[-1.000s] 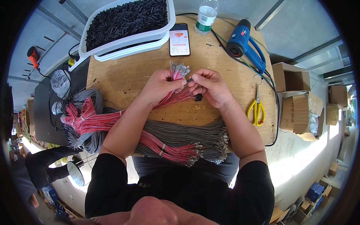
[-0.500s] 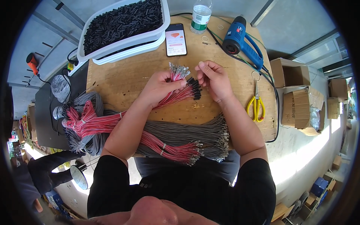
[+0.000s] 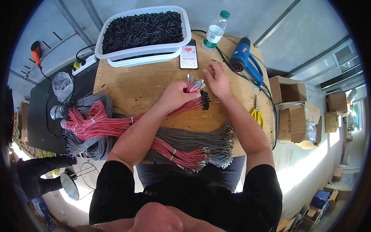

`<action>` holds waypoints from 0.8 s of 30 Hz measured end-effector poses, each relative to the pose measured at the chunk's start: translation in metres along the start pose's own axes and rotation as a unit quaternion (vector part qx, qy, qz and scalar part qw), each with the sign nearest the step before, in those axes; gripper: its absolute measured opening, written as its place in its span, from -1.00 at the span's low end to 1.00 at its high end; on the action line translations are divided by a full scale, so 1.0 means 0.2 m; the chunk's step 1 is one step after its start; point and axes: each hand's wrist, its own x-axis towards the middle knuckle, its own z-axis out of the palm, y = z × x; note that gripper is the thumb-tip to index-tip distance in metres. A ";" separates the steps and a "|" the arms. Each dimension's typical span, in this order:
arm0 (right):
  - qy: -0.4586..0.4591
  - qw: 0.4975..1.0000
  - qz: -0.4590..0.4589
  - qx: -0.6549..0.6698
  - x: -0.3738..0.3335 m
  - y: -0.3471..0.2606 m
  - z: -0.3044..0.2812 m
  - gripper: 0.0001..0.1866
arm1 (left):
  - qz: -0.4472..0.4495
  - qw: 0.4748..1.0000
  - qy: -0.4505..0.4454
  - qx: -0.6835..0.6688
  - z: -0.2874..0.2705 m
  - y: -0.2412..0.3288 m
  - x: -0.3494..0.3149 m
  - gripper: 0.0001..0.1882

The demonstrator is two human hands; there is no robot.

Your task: Manually attaching black plastic sleeves to the terminal ends of red and white wire bundles at a factory workbench.

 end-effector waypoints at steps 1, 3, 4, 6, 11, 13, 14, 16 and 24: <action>0.020 0.982 -0.120 -0.141 0.06 -0.04 0.02 -0.64 | 0.001 1.000 -0.005 -0.003 -0.01 0.00 0.00 -0.68; 0.019 0.971 -0.147 -0.185 0.15 -0.02 0.06 -0.56 | -0.006 1.000 -0.008 -0.011 0.00 0.01 0.00 -0.68; 0.002 0.966 -0.136 -0.222 0.18 -0.01 0.08 -0.56 | -0.016 1.000 -0.012 -0.017 0.00 0.01 0.00 -0.68; -0.008 0.946 -0.115 -0.304 0.23 0.01 0.14 -0.56 | -0.013 0.999 -0.010 -0.042 0.01 0.00 0.00 -0.68; -0.013 0.941 -0.097 -0.325 0.24 0.04 0.18 -0.58 | -0.023 0.998 -0.021 -0.056 0.00 -0.01 0.00 -0.68; -0.022 0.936 -0.097 -0.336 0.24 0.05 0.19 -0.59 | -0.029 0.997 -0.020 -0.075 0.01 -0.03 0.00 -0.69; -0.017 0.934 -0.100 -0.342 0.24 0.05 0.19 -0.60 | -0.028 0.997 -0.021 -0.076 0.01 -0.03 0.00 -0.69; -0.011 0.932 -0.103 -0.348 0.25 0.06 0.19 -0.60 | -0.014 0.998 -0.031 -0.059 0.01 -0.03 0.02 -0.70; 0.019 0.959 -0.094 -0.265 0.25 0.06 0.17 -0.58 | -0.004 0.997 -0.002 -0.077 0.03 -0.07 0.02 -0.64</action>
